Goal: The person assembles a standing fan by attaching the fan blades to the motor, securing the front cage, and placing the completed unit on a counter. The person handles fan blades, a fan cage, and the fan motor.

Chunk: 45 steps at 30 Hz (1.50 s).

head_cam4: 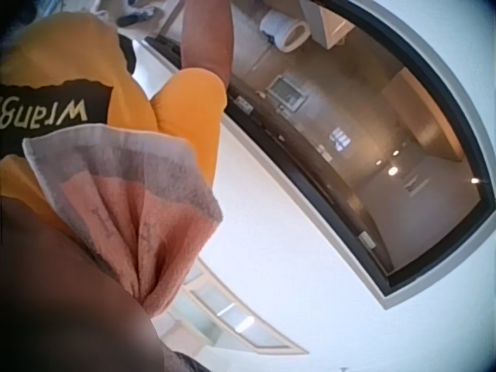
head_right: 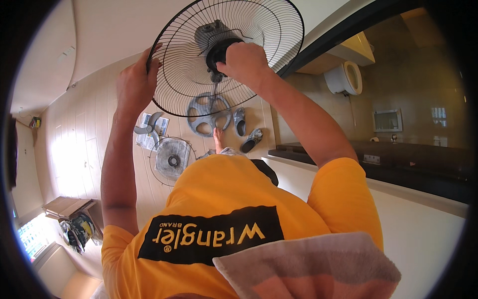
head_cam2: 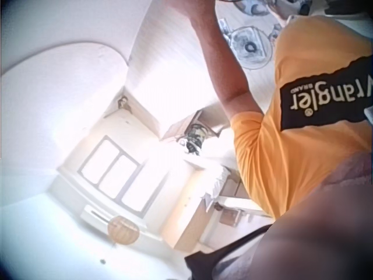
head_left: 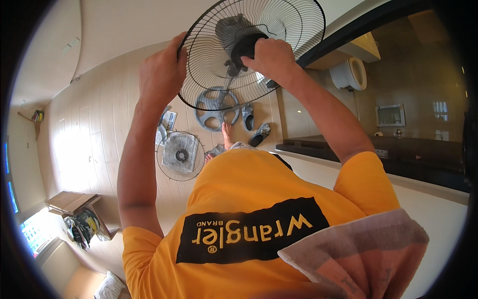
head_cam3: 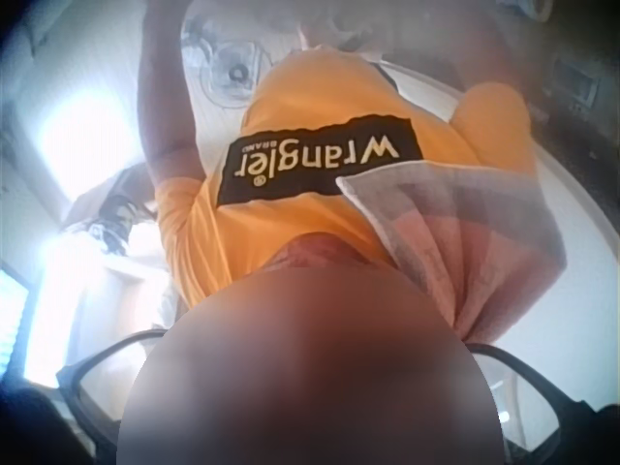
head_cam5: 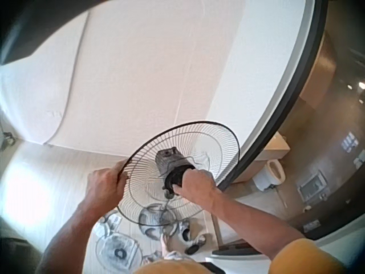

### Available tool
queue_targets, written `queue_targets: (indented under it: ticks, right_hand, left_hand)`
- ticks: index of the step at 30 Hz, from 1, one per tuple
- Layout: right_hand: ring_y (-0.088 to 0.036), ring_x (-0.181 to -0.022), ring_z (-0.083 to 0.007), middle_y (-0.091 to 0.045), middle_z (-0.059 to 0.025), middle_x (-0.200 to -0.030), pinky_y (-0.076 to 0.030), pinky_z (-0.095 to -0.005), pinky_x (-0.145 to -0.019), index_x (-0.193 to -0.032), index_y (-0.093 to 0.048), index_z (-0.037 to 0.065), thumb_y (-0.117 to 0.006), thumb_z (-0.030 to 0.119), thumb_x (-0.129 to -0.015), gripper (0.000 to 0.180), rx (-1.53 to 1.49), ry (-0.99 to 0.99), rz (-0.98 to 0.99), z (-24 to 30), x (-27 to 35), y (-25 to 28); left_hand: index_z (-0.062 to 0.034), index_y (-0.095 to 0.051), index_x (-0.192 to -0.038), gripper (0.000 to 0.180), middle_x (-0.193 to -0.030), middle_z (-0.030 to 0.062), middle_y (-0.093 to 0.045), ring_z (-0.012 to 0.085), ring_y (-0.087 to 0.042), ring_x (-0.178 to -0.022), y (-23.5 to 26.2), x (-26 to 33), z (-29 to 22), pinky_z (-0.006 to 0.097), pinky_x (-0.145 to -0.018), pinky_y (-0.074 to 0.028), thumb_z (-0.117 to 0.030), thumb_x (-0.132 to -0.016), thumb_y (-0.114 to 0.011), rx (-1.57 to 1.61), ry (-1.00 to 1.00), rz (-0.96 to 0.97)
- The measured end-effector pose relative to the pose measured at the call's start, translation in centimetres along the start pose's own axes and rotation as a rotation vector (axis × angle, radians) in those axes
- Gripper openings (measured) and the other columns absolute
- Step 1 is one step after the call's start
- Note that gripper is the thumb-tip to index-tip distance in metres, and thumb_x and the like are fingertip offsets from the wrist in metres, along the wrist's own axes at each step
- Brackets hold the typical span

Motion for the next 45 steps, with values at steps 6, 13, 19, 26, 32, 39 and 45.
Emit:
queue_targets:
  ticks: [6,13,19,26,32,39,45]
  right_hand:
    - [-0.073,-0.067,-0.0324,-0.071,-0.0173,-0.072,-0.06,-0.0426,-0.063,-0.071,-0.072,-0.003,-0.067,0.052,-0.092,0.059,0.011,0.014,0.055,-0.2,-0.4,-0.3]
    - [-0.072,-0.072,-0.0345,-0.074,-0.022,-0.09,-0.062,-0.0447,-0.068,-0.099,-0.071,-0.007,-0.055,0.06,-0.098,0.068,-1.402,-0.635,0.483,-3.5,0.8,-5.6]
    - [-0.071,-0.068,-0.0304,-0.072,-0.0194,-0.092,-0.062,-0.0409,-0.062,-0.099,-0.065,-0.004,-0.05,0.043,-0.103,0.05,-2.294,-0.687,0.472,-0.4,3.5,-12.0]
    - [-0.069,-0.059,-0.0222,-0.069,-0.0146,-0.077,-0.057,-0.031,-0.051,-0.09,-0.069,-0.006,-0.067,0.046,-0.096,0.052,-0.908,-0.448,-0.074,-2.7,2.3,-2.8]
    - [-0.07,-0.067,-0.0204,-0.07,-0.0139,-0.082,-0.058,-0.0315,-0.058,-0.1,-0.069,-0.008,-0.061,0.063,-0.095,0.072,-1.42,-0.556,0.377,-3.1,1.9,-4.4]
    - [-0.068,-0.065,-0.0187,-0.067,-0.0106,-0.081,-0.055,-0.0298,-0.049,-0.099,-0.068,-0.007,-0.06,0.061,-0.098,0.068,-0.878,-0.424,0.29,-3.5,1.3,-2.0]
    - [-0.068,-0.072,-0.0217,-0.069,-0.0131,-0.087,-0.06,-0.0341,-0.063,-0.107,-0.066,-0.006,-0.057,0.052,-0.101,0.06,-1.806,-0.577,0.402,-4.1,2.0,-7.7]
  left_hand:
    - [-0.0198,-0.064,-0.135,0.033,-0.077,0.0125,-0.072,0.0351,-0.071,-0.073,-0.4,0.1,0.3,0.047,-0.067,-0.054,-0.023,-0.103,-0.059,0.001,-0.032,-0.028]
    - [-0.0199,-0.064,-0.135,0.033,-0.078,0.0124,-0.073,0.0351,-0.071,-0.074,-0.9,0.2,1.2,0.048,-0.068,-0.054,-0.023,-0.102,-0.059,0.009,0.003,-0.035]
    - [-0.021,-0.062,-0.139,0.036,-0.082,0.0097,-0.075,0.0342,-0.072,-0.077,-0.5,0.2,0.5,0.046,-0.072,-0.054,-0.023,-0.104,-0.057,0.033,-0.011,-0.012]
    - [-0.0206,-0.061,-0.14,0.036,-0.08,0.0123,-0.073,0.036,-0.071,-0.077,-0.4,0.5,0.2,0.047,-0.07,-0.054,-0.023,-0.104,-0.057,-0.02,0.009,0.007]
    - [-0.0204,-0.063,-0.135,0.034,-0.078,0.0145,-0.072,0.0378,-0.07,-0.074,-0.4,0.4,0.1,0.051,-0.067,-0.054,-0.023,-0.101,-0.059,0.001,-0.01,-0.016]
    - [-0.0202,-0.064,-0.135,0.034,-0.073,0.0136,-0.07,0.0369,-0.069,-0.071,-0.8,0.5,-0.1,0.049,-0.067,-0.053,-0.022,-0.102,-0.06,0.026,-0.04,-0.055]
    - [-0.0189,-0.066,-0.131,0.032,-0.075,0.0138,-0.072,0.037,-0.07,-0.071,-0.7,0.5,-0.1,0.05,-0.067,-0.055,-0.024,-0.1,-0.06,0.013,-0.04,-0.089]
Point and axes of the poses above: each hand's wrist, its own x-axis away from the middle knuckle, its own y-axis out of the back of the hand, z = x × y, the point moved 2 cm from there along -x, towards the middle knuckle
